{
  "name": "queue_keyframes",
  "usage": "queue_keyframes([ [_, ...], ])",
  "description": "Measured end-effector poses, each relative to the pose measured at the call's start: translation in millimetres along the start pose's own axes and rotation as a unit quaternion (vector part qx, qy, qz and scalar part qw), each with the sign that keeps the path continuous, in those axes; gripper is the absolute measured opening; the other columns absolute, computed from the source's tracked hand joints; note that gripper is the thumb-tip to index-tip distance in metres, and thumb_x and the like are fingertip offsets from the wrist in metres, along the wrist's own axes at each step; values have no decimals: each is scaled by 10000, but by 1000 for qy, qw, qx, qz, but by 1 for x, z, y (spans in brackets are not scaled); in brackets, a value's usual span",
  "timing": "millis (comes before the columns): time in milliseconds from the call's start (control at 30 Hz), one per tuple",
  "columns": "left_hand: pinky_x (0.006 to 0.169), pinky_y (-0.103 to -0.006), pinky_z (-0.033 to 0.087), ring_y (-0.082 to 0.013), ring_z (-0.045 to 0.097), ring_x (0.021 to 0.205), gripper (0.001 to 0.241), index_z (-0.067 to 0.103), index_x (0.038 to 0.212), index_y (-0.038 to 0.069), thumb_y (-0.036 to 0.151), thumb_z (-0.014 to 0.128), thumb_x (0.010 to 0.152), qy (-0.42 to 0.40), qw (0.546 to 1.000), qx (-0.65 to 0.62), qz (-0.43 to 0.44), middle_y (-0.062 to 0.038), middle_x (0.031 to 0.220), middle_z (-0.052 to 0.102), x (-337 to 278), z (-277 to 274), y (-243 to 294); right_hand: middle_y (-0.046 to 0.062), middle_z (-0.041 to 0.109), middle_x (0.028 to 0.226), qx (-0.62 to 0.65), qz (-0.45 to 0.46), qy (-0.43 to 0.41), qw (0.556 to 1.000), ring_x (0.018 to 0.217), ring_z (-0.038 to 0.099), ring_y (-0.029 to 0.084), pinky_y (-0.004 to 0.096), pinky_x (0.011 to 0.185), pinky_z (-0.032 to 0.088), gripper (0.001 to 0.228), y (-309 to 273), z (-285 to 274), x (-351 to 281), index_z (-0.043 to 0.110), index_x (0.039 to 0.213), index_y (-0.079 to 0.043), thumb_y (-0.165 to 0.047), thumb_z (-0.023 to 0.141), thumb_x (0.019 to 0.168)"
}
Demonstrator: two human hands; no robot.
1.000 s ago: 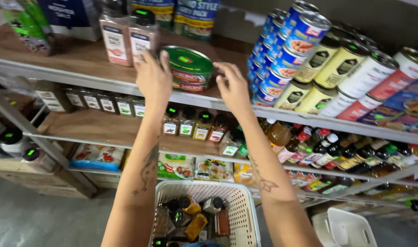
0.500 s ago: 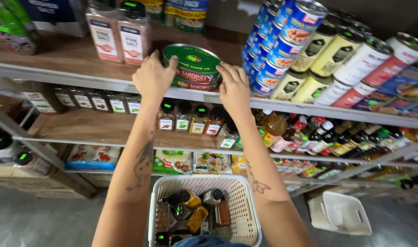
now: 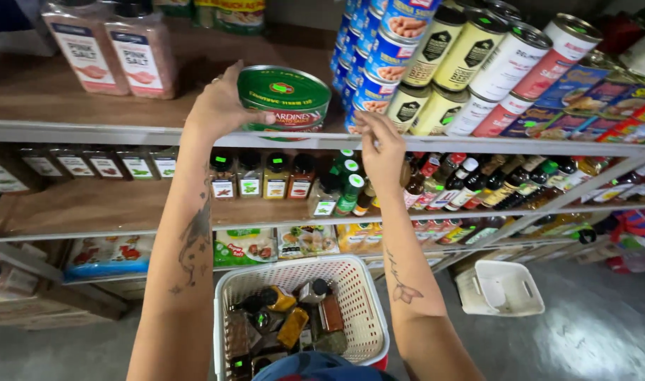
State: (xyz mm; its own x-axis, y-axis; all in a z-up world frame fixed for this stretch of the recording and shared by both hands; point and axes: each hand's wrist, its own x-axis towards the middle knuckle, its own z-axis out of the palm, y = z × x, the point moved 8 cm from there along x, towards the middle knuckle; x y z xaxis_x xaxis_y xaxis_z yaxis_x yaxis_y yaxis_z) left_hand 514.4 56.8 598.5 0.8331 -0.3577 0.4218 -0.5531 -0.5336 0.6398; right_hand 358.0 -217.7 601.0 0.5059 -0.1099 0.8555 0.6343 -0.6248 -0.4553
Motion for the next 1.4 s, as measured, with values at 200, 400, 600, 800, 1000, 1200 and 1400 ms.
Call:
queue_keyframes([
  [200, 1053, -498, 451, -454, 563, 1283, 1302, 396, 1508, -44, 521, 1015, 512, 59, 996, 56, -27, -317, 1381, 573, -1, 12, 7, 136, 739, 1126, -76, -22, -42, 996, 996, 744, 211, 320, 858, 584, 297, -8, 11, 2, 721, 1215, -35, 63, 630, 949],
  [400, 1023, -504, 491, -460, 603, 1225, 1230, 415, 1505, -33, 499, 1004, 566, 79, 996, 39, -12, -324, 1325, 606, 3, 21, 16, 121, 751, 1086, -54, 10, -43, 998, 968, 765, 195, 304, 859, 592, 293, 3, 10, 2, 728, 1201, -30, 69, 611, 951],
  [600, 1056, -468, 490, -419, 628, 1239, 1173, 445, 1514, 37, 479, 985, 571, 33, 999, 0, -13, -263, 1306, 665, 13, 25, 4, 130, 752, 1090, -47, 14, -46, 998, 980, 761, 186, 301, 863, 588, 302, -2, 12, 3, 731, 1201, -21, 75, 604, 944],
  [800, 1046, -451, 473, -434, 588, 1235, 1374, 244, 1576, 2, 325, 1031, 497, 18, 998, -52, 33, -298, 1298, 624, 14, 36, 1, 88, 617, 1470, -87, -38, -79, 992, 962, 760, 156, 302, 874, 616, 418, -28, 24, 9, 617, 1425, -115, -85, 667, 1011],
  [1000, 1043, -453, 486, -415, 633, 1217, 1376, 276, 1575, 21, 337, 1045, 478, 24, 1000, 6, -6, -256, 1268, 673, 14, 36, -6, -35, 559, 1532, -248, -50, -120, 960, 869, 769, 127, 269, 695, 587, 493, -19, 39, 13, 561, 1487, -215, -366, 677, 1032],
  [1200, 989, -481, 507, -414, 654, 1171, 1190, 439, 1452, 56, 347, 1044, 469, 26, 999, 25, -18, -220, 1213, 709, 10, 31, 1, -69, 574, 1522, -242, -52, -104, 963, 890, 767, 122, 258, 737, 600, 466, -14, 38, 10, 569, 1483, -251, -383, 673, 1048],
  [1400, 941, -509, 510, -432, 668, 1107, 1171, 431, 1434, 48, 402, 1045, 501, 32, 998, 53, 7, -230, 1153, 720, 10, 31, 4, -75, 592, 1509, -234, -31, -99, 967, 885, 768, 117, 253, 749, 600, 440, -14, 37, 11, 582, 1470, -258, -369, 666, 1053],
])
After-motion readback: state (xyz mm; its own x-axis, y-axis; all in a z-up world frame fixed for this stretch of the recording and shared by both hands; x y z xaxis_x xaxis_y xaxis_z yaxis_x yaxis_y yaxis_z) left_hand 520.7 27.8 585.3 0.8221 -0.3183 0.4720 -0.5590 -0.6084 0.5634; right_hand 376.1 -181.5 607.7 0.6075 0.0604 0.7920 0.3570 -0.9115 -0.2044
